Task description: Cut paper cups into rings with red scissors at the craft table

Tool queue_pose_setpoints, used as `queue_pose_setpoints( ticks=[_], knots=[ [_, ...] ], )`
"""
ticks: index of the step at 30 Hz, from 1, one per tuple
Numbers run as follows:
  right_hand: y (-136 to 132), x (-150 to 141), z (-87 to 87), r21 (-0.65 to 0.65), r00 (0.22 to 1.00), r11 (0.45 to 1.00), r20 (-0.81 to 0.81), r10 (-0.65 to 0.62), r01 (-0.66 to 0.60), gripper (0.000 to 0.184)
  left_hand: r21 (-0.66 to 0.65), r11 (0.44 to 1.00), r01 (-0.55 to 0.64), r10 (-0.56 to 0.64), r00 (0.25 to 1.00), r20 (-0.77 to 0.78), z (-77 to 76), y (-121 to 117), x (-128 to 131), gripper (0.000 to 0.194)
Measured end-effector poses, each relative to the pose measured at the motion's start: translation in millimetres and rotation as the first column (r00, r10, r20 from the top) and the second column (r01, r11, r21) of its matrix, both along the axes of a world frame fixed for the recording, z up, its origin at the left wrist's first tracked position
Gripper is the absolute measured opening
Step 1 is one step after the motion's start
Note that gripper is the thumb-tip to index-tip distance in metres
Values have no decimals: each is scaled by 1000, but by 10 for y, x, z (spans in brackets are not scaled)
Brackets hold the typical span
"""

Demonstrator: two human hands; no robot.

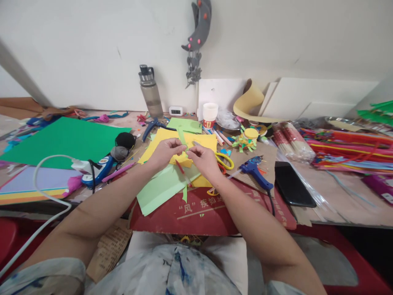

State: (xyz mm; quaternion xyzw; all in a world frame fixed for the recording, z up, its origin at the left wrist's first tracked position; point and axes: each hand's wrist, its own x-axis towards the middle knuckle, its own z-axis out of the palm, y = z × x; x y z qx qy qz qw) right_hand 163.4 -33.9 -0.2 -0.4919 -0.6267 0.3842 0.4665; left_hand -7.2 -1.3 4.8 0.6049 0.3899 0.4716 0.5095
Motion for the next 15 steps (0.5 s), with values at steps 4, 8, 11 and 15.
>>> queue_pose_setpoints(
  ticks=[4, 8, 11, 15],
  knots=[
    [-7, 16, 11, -20, 1000, 1000, -23, 20, -21, 42, -79, 997, -9, 16, 996, 83, 3, 26, -16, 37],
    [-12, 34, 22, -10, 998, 999, -57, 30, -31, 49, -131, 991, 2, 17, 988, 152, 2, 43, -14, 42],
    [-15, 34, 23, -13, 998, 999, -46, 34, -35, 47, -125, 992, 6, 12, 990, 144, -4, 43, -4, 42],
    [-3, 20, 3, -11, 999, 999, -37, 35, -36, 38, -109, 994, 24, -9, 991, 137, -14, 38, 7, 44]
  ],
)
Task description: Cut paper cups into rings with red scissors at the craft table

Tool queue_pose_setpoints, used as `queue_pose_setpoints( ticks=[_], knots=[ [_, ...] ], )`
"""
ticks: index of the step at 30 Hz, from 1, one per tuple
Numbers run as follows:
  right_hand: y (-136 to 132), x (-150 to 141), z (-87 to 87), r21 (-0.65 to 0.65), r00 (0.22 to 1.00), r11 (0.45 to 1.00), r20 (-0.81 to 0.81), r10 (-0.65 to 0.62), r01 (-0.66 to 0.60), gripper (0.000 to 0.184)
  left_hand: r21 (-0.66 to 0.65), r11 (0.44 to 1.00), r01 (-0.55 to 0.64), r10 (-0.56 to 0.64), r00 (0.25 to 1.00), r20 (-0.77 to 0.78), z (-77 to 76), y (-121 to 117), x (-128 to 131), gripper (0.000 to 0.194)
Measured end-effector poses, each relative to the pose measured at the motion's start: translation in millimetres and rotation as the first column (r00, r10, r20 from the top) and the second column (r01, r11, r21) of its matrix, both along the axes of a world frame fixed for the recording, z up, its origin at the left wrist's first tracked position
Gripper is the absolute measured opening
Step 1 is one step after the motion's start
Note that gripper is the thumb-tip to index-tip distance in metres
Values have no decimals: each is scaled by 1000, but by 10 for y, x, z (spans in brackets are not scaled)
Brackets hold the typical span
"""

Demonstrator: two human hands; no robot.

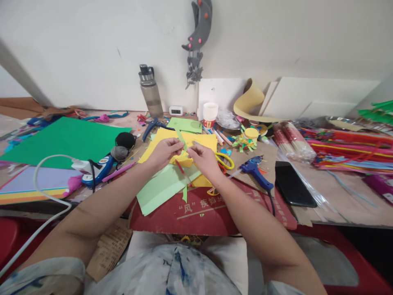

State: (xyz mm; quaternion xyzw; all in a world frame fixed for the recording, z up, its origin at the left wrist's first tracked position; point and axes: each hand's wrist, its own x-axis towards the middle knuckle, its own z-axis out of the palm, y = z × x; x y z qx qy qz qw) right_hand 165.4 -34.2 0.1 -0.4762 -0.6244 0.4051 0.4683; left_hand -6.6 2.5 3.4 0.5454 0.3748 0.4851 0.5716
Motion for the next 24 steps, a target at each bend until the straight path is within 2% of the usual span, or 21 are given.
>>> queue_pose_setpoints(
  ticks=[5, 12, 24],
  knots=[
    [28, -15, -31, 1, 1000, 1000, -8, -4, 4, 32, -14, 1000, 26, -27, 999, -25, -13, -9, 4, 44],
    [38, -6, -40, -35, 1000, 999, -24, -11, 10, 30, -30, 999, 33, -32, 999, 20, -7, -11, 9, 47],
    [22, -15, -25, -50, 999, 999, -28, 16, -18, 35, 66, 998, -2, 6, 998, -64, -26, -8, -4, 38]
  ],
)
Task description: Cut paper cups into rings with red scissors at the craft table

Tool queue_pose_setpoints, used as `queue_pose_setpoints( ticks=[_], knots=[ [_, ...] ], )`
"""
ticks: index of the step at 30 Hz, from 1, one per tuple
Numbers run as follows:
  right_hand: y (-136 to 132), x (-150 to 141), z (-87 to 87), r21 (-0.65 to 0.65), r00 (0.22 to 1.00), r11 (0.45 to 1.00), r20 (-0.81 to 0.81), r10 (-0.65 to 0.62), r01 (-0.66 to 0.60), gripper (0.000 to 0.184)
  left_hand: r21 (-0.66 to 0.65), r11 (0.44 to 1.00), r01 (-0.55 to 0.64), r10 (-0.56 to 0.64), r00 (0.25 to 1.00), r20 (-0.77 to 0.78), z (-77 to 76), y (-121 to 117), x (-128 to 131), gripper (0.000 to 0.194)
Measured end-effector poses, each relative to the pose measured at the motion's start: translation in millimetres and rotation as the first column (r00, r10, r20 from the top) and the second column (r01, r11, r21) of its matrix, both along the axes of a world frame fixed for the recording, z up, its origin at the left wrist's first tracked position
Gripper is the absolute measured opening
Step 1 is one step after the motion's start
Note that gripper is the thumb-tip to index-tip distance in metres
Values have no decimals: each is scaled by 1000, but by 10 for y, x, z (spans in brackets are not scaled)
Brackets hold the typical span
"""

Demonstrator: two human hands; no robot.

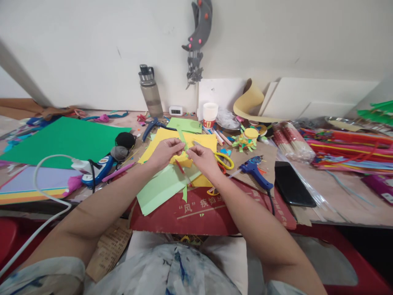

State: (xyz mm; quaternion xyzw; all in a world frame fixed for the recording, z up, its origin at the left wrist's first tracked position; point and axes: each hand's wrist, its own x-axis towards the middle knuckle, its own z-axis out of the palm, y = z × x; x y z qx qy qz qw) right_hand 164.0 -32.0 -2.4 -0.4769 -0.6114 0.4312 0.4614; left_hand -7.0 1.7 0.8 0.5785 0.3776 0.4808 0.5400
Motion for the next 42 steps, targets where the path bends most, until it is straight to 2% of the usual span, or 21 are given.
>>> queue_pose_setpoints(
  ticks=[9, 20, 28, 36, 42],
  knots=[
    [19, 5, -22, 10, 1000, 1000, 10, -29, 28, 34, 16, 1000, 9, -9, 1000, -6, 1, -8, 4, 35],
    [2, -3, -17, 38, 998, 997, 17, -63, 63, 33, -25, 1000, 3, -3, 1000, -13, -9, -10, 18, 35],
    [-9, 37, -3, 54, 998, 997, 49, -51, 49, 53, -74, 997, -1, 3, 1000, 27, 17, -10, 8, 38],
    [-1, 4, -7, 36, 999, 999, 17, -40, 39, 34, -93, 996, -14, 19, 998, 61, 38, -22, 22, 41],
    [10, 4, -14, 31, 999, 999, 9, -43, 43, 32, -89, 996, 14, -9, 998, 60, 32, -17, 21, 40]
  ],
)
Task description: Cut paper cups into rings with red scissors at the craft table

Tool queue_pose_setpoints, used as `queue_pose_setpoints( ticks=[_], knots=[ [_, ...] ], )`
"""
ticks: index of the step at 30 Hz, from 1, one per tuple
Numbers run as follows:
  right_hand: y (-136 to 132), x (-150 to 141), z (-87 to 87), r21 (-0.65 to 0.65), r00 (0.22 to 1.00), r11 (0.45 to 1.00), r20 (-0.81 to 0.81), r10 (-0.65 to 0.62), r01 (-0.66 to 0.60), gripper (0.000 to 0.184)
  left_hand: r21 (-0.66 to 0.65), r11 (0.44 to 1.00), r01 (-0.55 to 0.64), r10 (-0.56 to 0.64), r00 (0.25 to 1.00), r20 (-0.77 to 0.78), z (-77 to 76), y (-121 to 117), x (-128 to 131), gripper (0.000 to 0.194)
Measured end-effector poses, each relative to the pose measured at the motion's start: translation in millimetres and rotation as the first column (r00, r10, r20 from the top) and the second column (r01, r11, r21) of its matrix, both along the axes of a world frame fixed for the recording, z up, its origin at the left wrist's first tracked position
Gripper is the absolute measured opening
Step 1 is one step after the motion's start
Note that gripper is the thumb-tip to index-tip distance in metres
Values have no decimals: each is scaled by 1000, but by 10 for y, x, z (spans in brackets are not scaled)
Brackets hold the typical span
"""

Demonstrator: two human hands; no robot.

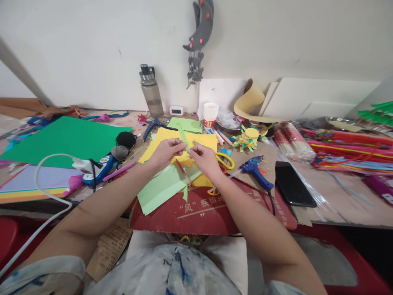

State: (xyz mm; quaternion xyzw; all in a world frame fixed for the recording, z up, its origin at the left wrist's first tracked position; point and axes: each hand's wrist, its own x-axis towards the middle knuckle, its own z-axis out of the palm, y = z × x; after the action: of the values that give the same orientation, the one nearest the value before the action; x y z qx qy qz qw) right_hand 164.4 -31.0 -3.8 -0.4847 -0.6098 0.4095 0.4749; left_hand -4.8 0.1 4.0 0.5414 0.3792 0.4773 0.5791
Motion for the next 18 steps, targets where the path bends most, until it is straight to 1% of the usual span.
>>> queue_pose_setpoints(
  ticks=[6, 15, 18],
  knots=[
    [-10, -3, 14, 3, 1000, 1000, -1, -6, 6, 30, 0, 1000, 5, -5, 1000, 7, -7, -2, 3, 40],
    [-2, 18, 12, 6, 999, 1000, 50, 16, -16, 32, 24, 1000, -16, 16, 1000, -5, 7, 7, -13, 38],
    [27, 48, 16, 32, 999, 999, 39, -24, 23, 31, 35, 999, -28, 28, 1000, 6, -9, 39, -40, 36]
  ],
)
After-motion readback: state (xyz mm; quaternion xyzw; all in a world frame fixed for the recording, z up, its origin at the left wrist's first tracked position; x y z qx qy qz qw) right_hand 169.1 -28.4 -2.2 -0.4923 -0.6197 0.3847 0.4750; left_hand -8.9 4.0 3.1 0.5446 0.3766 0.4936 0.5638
